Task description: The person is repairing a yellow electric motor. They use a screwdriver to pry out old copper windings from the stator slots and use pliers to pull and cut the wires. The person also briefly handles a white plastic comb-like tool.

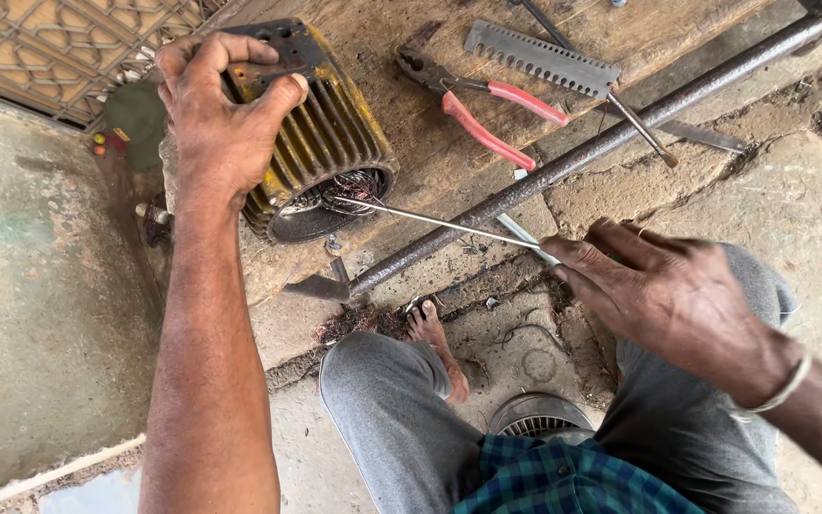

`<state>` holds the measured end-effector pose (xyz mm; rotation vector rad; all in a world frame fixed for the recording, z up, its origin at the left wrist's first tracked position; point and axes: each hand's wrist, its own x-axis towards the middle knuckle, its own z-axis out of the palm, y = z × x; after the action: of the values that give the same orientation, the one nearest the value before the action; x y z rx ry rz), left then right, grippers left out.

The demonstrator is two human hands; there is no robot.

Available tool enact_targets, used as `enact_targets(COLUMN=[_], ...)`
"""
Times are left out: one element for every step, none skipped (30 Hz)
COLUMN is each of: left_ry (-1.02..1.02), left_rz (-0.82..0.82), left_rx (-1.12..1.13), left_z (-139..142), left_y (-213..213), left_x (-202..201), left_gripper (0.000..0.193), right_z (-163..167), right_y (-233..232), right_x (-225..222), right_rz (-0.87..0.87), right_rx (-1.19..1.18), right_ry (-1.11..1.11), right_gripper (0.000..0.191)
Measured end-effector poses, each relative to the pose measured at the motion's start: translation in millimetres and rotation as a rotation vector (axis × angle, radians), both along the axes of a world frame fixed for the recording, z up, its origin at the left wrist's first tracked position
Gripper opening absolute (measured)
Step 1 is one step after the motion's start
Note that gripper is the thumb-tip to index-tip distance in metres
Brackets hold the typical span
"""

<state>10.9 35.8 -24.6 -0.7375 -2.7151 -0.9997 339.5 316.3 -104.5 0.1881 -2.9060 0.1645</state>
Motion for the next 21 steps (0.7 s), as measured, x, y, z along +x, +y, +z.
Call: enact_targets(left_ry=[0.013,0.028,0.043,0.031,0.019,0.007,0.023,0.038,0.053,0.058,0.064,0.070,0.063,0.056,0.052,0.058,0.063,0.070,0.075,0.076,0.075], left_rz=[0.001,0.000,0.000,0.001,0.004,0.007,0.006,0.003,0.000,-0.004,-0.010,-0.016,-0.025,-0.033,-0.039,-0.031,-0.023,-0.013,-0.087,-0.160,-0.235], left_rx=[-0.006,-0.011,-0.016,-0.007,0.003,0.011,-0.002,-0.016,-0.029,-0.029,-0.029,-0.029,-0.020,-0.009,0.003,-0.015,-0.036,-0.057,-0.032,-0.007,0.017], left_z=[-1,-2,-3,-4,-4,-4,-4,-4,-5,-5,-6,-7,-7,-8,-8,-7,-7,-5,-2,1,3], left_y=[0,0,0,1,0,0,0,-1,-1,-2,-3,-3,-4,-4,-4,-5,-5,-5,-5,-5,-4], left_x=[-1,-2,-3,-4,-4,-5,-5,-6,-6,-6,-7,-7,-7,-7,-8,-8,-9,-10,-11,-11,-12], left_gripper=[0.033,0.033,0.033,0.033,0.033,0.034,0.034,0.034,0.033,0.034,0.034,0.035,0.034,0.034,0.034,0.035,0.036,0.037,0.037,0.037,0.036], right_z=[5,9,13,18,23,29,36,44,54,65,77,87,98,107,115,122,127,131,133,132,131], right_y=[4,8,11,13,13,13,12,10,6,3,0,-4,-8,-13,-17,-22,-28,-33,-40,-46,-50], right_x=[0,0,-1,-2,-4,-6,-7,-10,-12,-13,-15,-19,-23,-28,-34,-39,-42,-45,-46,-51,-54], right_rz=[0.025,0.048,0.068,0.089,0.110,0.110,0.112,0.113,0.136,0.157,0.175,0.233,0.292,0.352,0.413,0.478,0.510,0.541,0.565,0.569,0.554], right_rx=[0.181,0.364,0.312,0.261,0.211,0.274,0.336,0.397,0.423,0.449,0.476,0.570,0.662,0.756,0.851,0.946,0.960,0.973,0.983,0.982,0.977], right_ry=[-0.020,-0.037,-0.043,-0.050,-0.057,-0.074,-0.089,-0.106,-0.153,-0.200,-0.247,-0.349,-0.453,-0.556,-0.656,-0.755,-0.747,-0.738,-0.733,-0.709,-0.699], right_gripper=[0.055,0.065,0.066,0.067,0.069,0.069,0.070,0.071,0.073,0.075,0.077,0.074,0.073,0.071,0.071,0.071,0.070,0.070,0.069,0.069,0.068])
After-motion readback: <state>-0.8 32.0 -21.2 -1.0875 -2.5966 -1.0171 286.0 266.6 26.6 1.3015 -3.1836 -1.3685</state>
